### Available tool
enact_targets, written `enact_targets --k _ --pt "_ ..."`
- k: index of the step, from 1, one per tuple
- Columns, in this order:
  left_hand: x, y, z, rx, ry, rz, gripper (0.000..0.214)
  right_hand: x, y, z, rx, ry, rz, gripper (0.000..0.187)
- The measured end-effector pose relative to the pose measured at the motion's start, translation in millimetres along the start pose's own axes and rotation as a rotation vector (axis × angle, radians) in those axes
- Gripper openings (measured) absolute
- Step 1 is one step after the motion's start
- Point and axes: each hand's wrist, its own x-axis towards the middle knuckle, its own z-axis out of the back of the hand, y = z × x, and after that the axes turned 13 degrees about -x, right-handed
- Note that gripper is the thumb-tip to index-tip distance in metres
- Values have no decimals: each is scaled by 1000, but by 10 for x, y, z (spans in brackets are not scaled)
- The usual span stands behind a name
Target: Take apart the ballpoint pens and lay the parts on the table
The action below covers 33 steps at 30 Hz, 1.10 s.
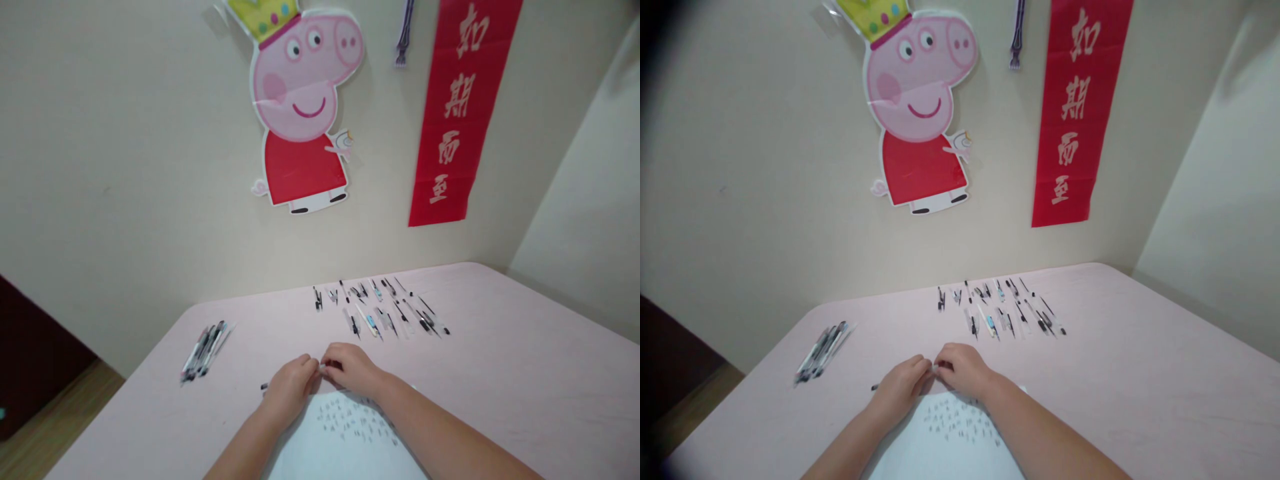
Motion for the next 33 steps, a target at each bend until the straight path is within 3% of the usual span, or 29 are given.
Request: enact_targets --k 33 --pt "-7 65 3 -32 -15 -8 23 -4 8 22 37 26 -17 8"
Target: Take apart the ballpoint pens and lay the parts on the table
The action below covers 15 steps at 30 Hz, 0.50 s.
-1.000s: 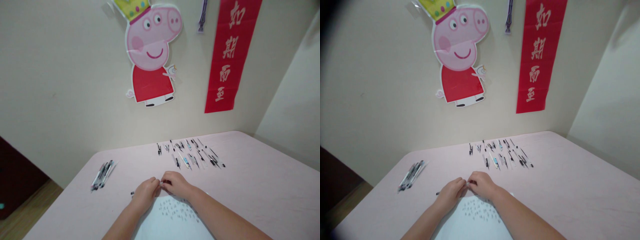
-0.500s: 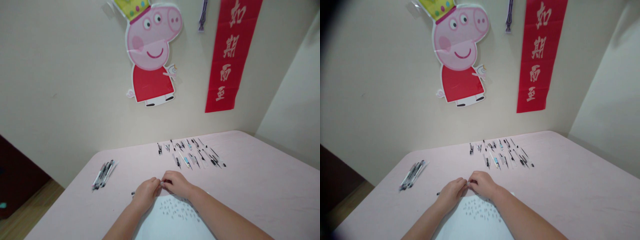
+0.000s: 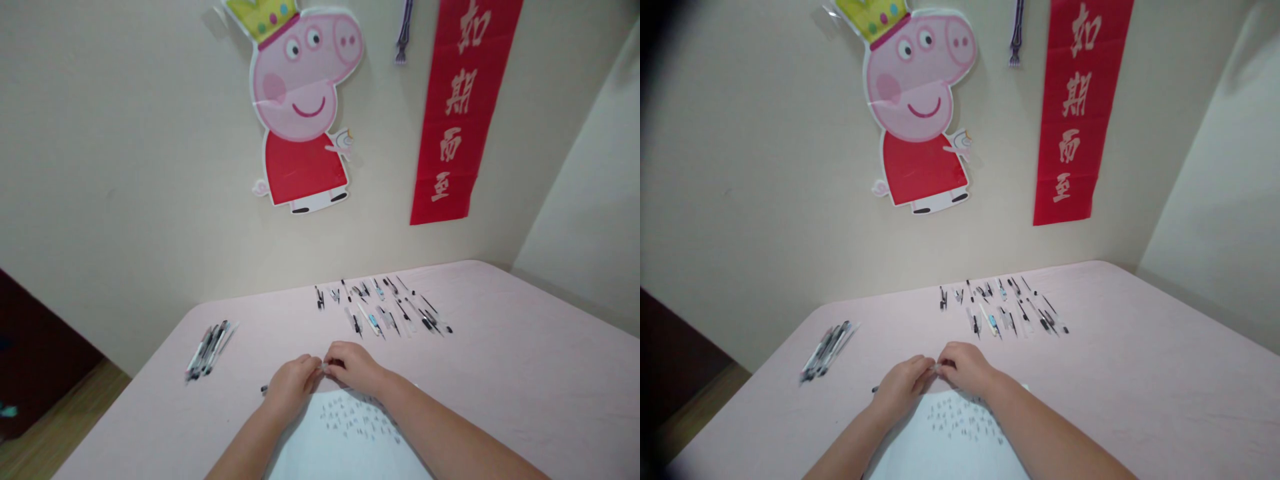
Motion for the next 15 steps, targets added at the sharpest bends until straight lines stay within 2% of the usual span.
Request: enact_targets --k 5,9,12,15 --pt "-1 38 -16 -71 -19 -21 24 4 -2 -24 2 -21 -12 7" --pt "-15 94 -33 -111 -89 -5 26 14 -37 -69 3 -95 -52 9" --pt "-13 128 -42 -126 -135 20 17 22 -69 -67 -56 -146 -118 8" --pt "-3 136 -49 -108 -162 39 6 25 -89 -37 -162 -139 -182 7"
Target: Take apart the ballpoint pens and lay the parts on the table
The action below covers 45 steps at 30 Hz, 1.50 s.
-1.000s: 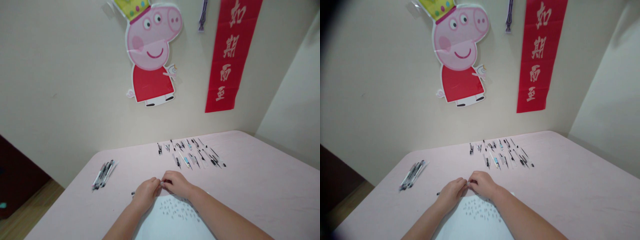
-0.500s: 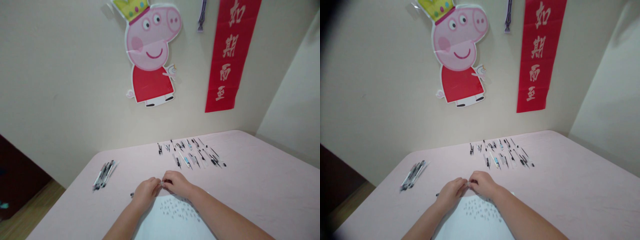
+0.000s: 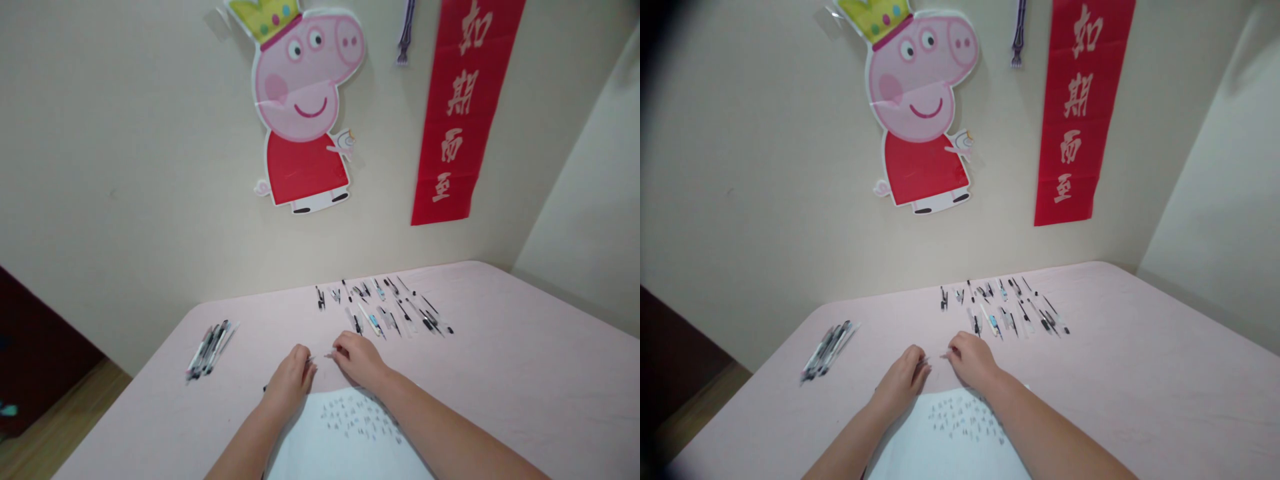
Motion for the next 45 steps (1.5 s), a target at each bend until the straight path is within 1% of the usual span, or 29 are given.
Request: enact_targets --k 5,9,12,14,16,18,19,21,25,27,29,32,35,36,39,41,45 --pt "10 -11 -7 -5 -23 -35 9 -3 -4 21 -109 13 -23 8" --pt "13 -21 -1 -52 -56 -63 13 -7 16 34 -118 28 -28 12" --pt "16 -38 31 -108 -101 -132 14 -6 25 48 -110 46 -34 13" --pt "17 -55 75 -122 -159 -181 16 -5 21 50 -104 46 -36 14" --pt "17 -70 134 -117 -252 -211 18 -4 13 45 -95 37 -39 14" --pt "20 -79 192 -137 -354 -212 20 -4 6 39 -76 26 -33 15" --pt "23 -80 216 -176 -401 -195 21 -5 5 36 -62 18 -28 16" --pt "37 -78 246 -318 -484 -118 24 -8 8 33 -26 0 -10 16" --pt "90 -60 224 -739 -609 135 33 -13 27 39 51 -39 43 15" --pt "123 -48 190 -990 -639 227 35 -18 39 52 92 -61 87 14" --pt "152 -38 158 -1233 -649 283 33 -21 50 68 133 -73 136 19" --pt "176 -42 126 -1467 -628 351 24 -24 62 83 181 -67 191 27" --pt "179 -60 107 -1565 -579 410 8 -23 65 76 198 -49 231 26" --pt "177 -65 103 -1586 -559 425 6 -21 63 70 201 -45 239 25" --pt "168 -68 97 -1634 -504 451 17 -14 57 51 221 -56 242 22" --pt "164 -66 100 -1646 -487 452 20 -10 55 45 242 -75 239 20" --pt "163 -72 107 -1643 -529 465 17 -11 64 41 277 -106 241 14"
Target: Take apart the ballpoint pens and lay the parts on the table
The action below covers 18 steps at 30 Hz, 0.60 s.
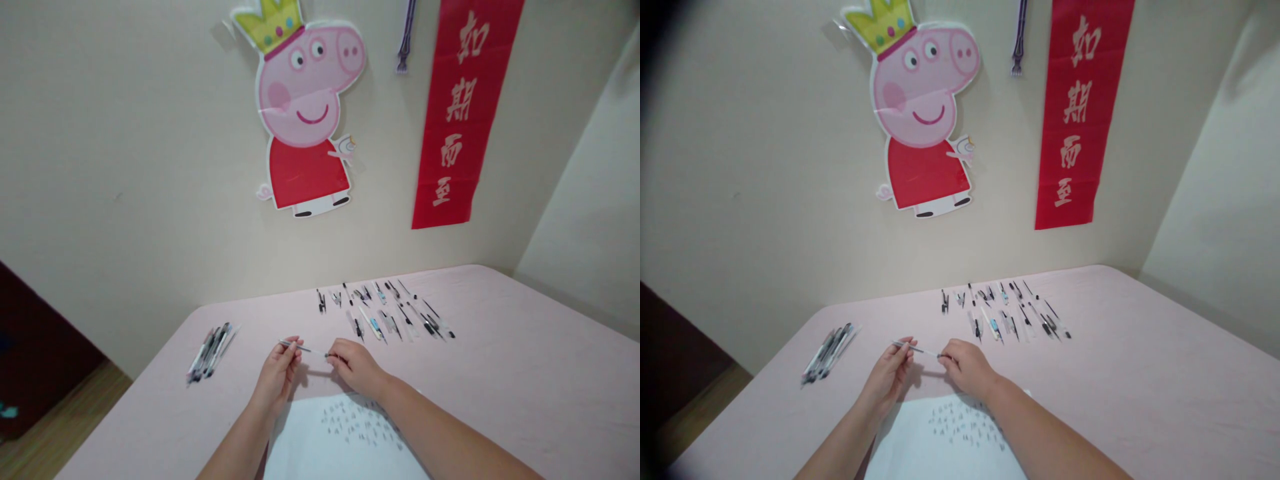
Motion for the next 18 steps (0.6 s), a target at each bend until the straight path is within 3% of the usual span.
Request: enact_targets --k 7,12,18 --pt "-5 13 -17 -9 -25 -9 16 -11 -3 -19 6 -4 -74 4" --pt "-18 18 -38 -2 -25 10 15 6 -11 -14 -3 33 -22 23" --pt "-25 29 -25 8 -27 1 12 16 -25 -37 -14 -3 -79 15"
